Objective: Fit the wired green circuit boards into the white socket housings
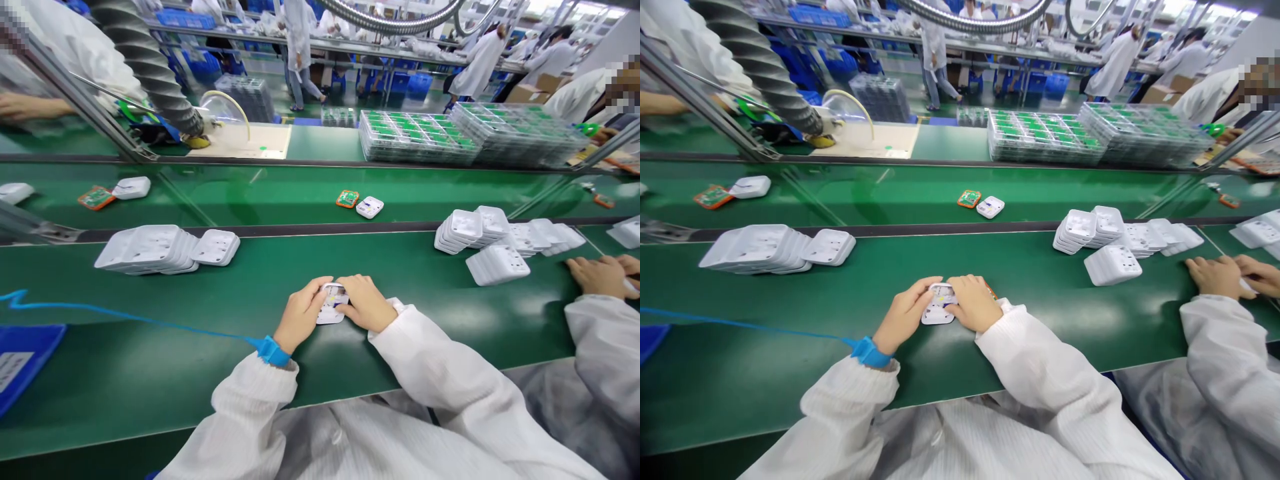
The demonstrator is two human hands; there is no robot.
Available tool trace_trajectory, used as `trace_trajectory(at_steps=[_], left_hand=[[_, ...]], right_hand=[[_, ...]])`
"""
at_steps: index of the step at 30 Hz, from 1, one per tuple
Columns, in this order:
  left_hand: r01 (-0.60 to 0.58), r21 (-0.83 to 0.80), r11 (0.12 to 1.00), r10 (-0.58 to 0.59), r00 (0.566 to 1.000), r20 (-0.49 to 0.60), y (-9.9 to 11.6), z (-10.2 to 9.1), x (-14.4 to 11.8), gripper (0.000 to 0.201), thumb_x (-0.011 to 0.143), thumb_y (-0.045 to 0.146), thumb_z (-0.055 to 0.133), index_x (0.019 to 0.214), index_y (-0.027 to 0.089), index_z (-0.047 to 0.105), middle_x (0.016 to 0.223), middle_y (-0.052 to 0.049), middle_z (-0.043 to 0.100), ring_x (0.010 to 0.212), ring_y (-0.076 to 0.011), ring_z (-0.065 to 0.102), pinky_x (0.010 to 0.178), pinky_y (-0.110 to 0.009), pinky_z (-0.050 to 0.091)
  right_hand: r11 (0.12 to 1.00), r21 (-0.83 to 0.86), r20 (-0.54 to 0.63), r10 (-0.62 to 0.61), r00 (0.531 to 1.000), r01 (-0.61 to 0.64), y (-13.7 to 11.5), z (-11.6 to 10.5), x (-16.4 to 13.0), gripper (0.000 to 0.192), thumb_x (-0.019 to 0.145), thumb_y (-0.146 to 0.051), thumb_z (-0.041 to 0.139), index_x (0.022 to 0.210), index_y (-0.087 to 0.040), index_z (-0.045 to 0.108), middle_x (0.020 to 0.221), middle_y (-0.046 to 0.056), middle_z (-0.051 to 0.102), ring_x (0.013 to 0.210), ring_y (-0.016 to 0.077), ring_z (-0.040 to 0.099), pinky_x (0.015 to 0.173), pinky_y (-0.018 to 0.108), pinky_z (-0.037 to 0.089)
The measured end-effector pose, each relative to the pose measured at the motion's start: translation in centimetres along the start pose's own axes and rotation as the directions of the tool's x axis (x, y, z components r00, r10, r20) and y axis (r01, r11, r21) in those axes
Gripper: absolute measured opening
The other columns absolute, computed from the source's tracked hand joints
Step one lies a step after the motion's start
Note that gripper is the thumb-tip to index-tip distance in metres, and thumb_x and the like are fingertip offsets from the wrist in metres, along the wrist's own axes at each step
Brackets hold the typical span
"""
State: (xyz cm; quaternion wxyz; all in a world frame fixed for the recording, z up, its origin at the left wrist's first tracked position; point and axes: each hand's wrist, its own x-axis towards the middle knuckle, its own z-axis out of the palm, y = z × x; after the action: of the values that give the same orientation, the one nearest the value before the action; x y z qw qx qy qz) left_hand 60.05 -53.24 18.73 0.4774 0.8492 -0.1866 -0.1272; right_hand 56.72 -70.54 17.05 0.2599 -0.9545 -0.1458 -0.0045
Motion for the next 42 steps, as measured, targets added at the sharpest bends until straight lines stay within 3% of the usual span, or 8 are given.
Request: trace_trajectory(at_steps=[10,15,17,19,22,28,36,42], left_hand=[[0.064,0.006,0.998,-0.063,0.993,-0.102,-0.8,1.0,0.9,0.033,0.087,0.036,0.039,0.106,0.023,0.062,0.098,-0.002,0.069,0.085,-0.0186,0.063,0.076,-0.029,0.047],[-0.003,-0.010,1.000,0.000,0.955,-0.297,-3.1,0.8,1.1,0.037,0.089,0.038,0.038,0.115,0.019,0.055,0.109,-0.007,0.065,0.098,-0.0184,0.061,0.088,-0.032,0.045],[0.003,0.043,0.999,0.013,0.931,-0.364,-3.9,0.4,1.2,0.032,0.087,0.036,0.041,0.107,0.019,0.058,0.106,-0.008,0.066,0.096,-0.0190,0.062,0.086,-0.033,0.046],[0.014,0.078,0.997,0.018,0.919,-0.394,-4.3,0.2,1.3,0.027,0.086,0.034,0.043,0.101,0.019,0.060,0.102,-0.008,0.066,0.091,-0.0191,0.063,0.082,-0.033,0.048],[0.001,0.110,0.994,0.045,0.912,-0.407,-4.5,0.2,1.4,0.024,0.085,0.030,0.043,0.099,0.019,0.060,0.100,-0.008,0.066,0.087,-0.0184,0.062,0.078,-0.032,0.048],[-0.003,0.265,0.964,0.131,0.875,-0.465,-4.3,-2.0,2.3,0.022,0.085,0.027,0.044,0.100,0.018,0.059,0.107,-0.011,0.061,0.105,-0.0246,0.053,0.094,-0.040,0.039],[0.384,0.546,0.745,0.098,0.746,-0.658,-5.9,-10.5,5.2,0.037,0.087,0.025,0.043,0.119,0.006,0.045,0.120,-0.022,0.045,0.114,-0.0360,0.038,0.090,-0.048,0.029],[0.491,0.584,0.647,0.045,0.739,-0.672,-6.8,-11.7,6.3,0.017,0.079,0.011,0.045,0.095,0.009,0.051,0.099,-0.015,0.050,0.103,-0.0318,0.039,0.084,-0.047,0.025]], right_hand=[[0.969,0.149,0.105,0.180,0.978,-0.195,-0.3,0.4,0.9,0.027,0.075,-0.025,0.064,0.094,-0.018,0.046,0.080,0.001,0.058,0.069,0.0159,0.054,0.060,0.025,0.035],[0.855,0.364,0.269,0.283,0.921,-0.369,3.9,-2.5,3.9,0.026,0.066,-0.018,0.069,0.087,-0.017,0.054,0.085,0.003,0.063,0.075,0.0166,0.059,0.063,0.024,0.042],[0.768,0.425,0.188,0.442,0.877,-0.478,6.7,-5.5,5.7,0.021,0.069,-0.021,0.067,0.086,-0.015,0.056,0.084,0.006,0.064,0.075,0.0186,0.060,0.065,0.028,0.045],[0.744,0.439,-0.155,0.615,0.773,-0.504,9.1,-8.7,7.0,0.033,0.073,-0.031,0.064,0.099,-0.013,0.056,0.096,0.011,0.063,0.083,0.0215,0.060,0.073,0.033,0.047],[0.866,0.271,-0.562,0.496,0.662,-0.420,10.5,-10.8,7.3,0.058,0.075,-0.038,0.062,0.123,-0.010,0.045,0.122,0.020,0.050,0.108,0.0278,0.052,0.090,0.043,0.042],[0.999,-0.015,-0.305,0.036,0.952,-0.043,5.7,-2.0,4.1,0.037,0.081,-0.026,0.055,0.116,-0.015,0.052,0.125,0.016,0.049,0.118,0.0268,0.043,0.097,0.046,0.037],[0.991,-0.117,-0.255,0.034,0.966,-0.066,3.2,2.2,3.0,0.025,0.086,-0.021,0.050,0.110,-0.017,0.056,0.122,0.011,0.053,0.110,0.0258,0.044,0.088,0.042,0.038],[0.981,-0.188,-0.264,0.005,0.965,-0.056,3.8,2.6,3.0,0.027,0.088,-0.025,0.046,0.111,-0.017,0.057,0.123,0.012,0.053,0.109,0.0251,0.044,0.087,0.039,0.036]])
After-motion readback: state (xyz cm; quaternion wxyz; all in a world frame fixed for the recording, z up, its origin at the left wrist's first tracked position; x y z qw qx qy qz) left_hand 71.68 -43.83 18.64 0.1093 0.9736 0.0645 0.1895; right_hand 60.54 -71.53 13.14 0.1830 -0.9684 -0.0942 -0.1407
